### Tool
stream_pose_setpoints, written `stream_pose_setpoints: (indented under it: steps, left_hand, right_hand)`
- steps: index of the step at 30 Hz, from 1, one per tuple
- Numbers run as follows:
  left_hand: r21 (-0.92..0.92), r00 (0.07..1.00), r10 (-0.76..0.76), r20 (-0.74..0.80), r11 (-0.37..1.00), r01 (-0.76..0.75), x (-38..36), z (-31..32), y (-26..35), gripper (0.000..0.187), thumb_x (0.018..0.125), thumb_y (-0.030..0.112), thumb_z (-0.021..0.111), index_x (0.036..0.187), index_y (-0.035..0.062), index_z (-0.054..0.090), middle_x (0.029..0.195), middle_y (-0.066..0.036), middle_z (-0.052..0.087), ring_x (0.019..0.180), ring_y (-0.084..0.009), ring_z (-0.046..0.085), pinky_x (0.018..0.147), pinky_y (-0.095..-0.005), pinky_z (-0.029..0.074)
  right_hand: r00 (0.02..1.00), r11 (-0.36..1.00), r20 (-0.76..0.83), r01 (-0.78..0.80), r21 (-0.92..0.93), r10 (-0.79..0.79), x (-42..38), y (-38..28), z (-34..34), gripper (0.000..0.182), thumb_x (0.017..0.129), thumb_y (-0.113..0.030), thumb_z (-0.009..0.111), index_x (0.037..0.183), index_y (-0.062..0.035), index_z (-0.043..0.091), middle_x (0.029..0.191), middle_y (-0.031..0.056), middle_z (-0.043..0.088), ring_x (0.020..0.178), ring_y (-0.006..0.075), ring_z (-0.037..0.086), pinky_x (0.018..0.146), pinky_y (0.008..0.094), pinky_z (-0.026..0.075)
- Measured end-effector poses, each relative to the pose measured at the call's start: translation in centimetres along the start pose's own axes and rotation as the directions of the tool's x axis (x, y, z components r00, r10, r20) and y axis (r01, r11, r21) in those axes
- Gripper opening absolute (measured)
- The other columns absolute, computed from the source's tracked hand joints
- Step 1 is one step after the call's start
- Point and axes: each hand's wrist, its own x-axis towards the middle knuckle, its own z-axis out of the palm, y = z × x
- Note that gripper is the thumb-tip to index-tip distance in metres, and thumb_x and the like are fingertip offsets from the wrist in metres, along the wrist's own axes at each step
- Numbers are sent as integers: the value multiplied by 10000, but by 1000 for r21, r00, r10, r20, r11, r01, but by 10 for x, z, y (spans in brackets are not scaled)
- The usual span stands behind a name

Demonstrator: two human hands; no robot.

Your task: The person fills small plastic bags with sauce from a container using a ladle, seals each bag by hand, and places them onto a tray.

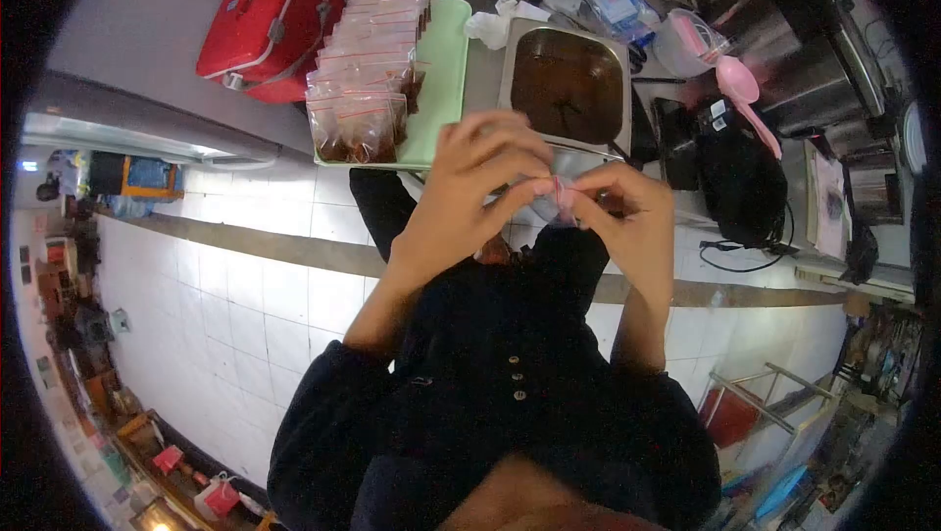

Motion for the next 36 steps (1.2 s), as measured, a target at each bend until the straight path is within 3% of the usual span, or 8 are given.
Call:
stream_pose_setpoints:
  steps: [2, 6, 9, 15, 22, 29, 32, 36]
  left_hand:
    - [-199, 977, -180, 112, 959, 199, -9, 6, 1, 177, 875, 129, 771, 1035, 54, 757, 913, -79, 740, 809, -193, 696, 797, -304, 513]
    - [-375, 901, -351, 254, 823, 426, -8, 7, 8, 245, 862, 135, 770, 1096, 64, 765, 890, -82, 737, 802, -202, 699, 790, -293, 503]
    - [-147, 947, -101, 304, 977, 152, -13, 6, -4, 325, 841, 217, 802, 1134, 80, 768, 955, -68, 731, 880, -222, 697, 825, -327, 493]
    - [85, 973, -38, 227, 996, 19, -12, 6, 13, 576, 741, 381, 867, 1220, 91, 732, 1137, -52, 693, 1088, -255, 645, 957, -412, 434]
    - [32, 992, -108, 66, 994, 106, -21, -24, -8, 499, 731, 330, 865, 1142, 75, 745, 1078, -85, 741, 1062, -277, 660, 974, -416, 449]
    - [-342, 967, -252, -25, 911, 229, -58, -38, -34, 518, 661, 301, 904, 1088, 39, 768, 995, -95, 755, 951, -254, 647, 872, -376, 470]
    - [-360, 946, -322, 34, 879, 313, -61, -37, -25, 581, 607, 283, 977, 1087, 26, 774, 1010, -99, 776, 829, -191, 652, 799, -330, 486]
    - [-369, 948, -311, 59, 876, 310, -65, -36, -25, 607, 589, 273, 994, 1100, 29, 777, 1039, -104, 781, 735, -162, 646, 719, -283, 490]
  right_hand:
    - [999, 977, -24, -40, 211, 46, -2, -4, 4, 153, 801, 2, 834, 932, -22, 759, 905, 55, 738, 689, 89, 687, 541, 203, 497]
    - [973, 994, 212, 72, 79, -87, 0, 3, -10, 194, 799, -3, 836, 979, -11, 764, 893, 57, 727, 636, 107, 686, 535, 200, 510]
    - [927, 1000, 376, 26, -9, -21, 5, -2, -20, 225, 776, -12, 847, 987, -4, 769, 908, 70, 714, 613, 117, 682, 523, 221, 507]
    - [966, 935, 231, 183, -302, -115, 10, -5, -10, 243, 757, -35, 872, 969, 5, 759, 900, 56, 657, 643, 98, 594, 550, 259, 446]
    - [892, 710, -129, 250, -658, -433, 23, -14, -18, 242, 787, -200, 864, 884, -59, 693, 921, 127, 634, 881, 317, 649, 749, 415, 509]
    - [988, 647, -152, -137, -750, 33, 39, 7, -44, 309, 889, -265, 765, 1037, -29, 630, 922, 185, 708, 846, 407, 691, 732, 493, 518]
    - [989, 535, -14, 67, -842, -146, 69, 6, -52, 194, 898, -192, 742, 980, -24, 691, 871, 207, 717, 861, 416, 698, 762, 498, 529]
    - [958, 379, 279, 281, -881, -63, 116, -3, -55, 163, 912, -171, 698, 933, -9, 705, 857, 203, 705, 890, 395, 685, 783, 474, 515]
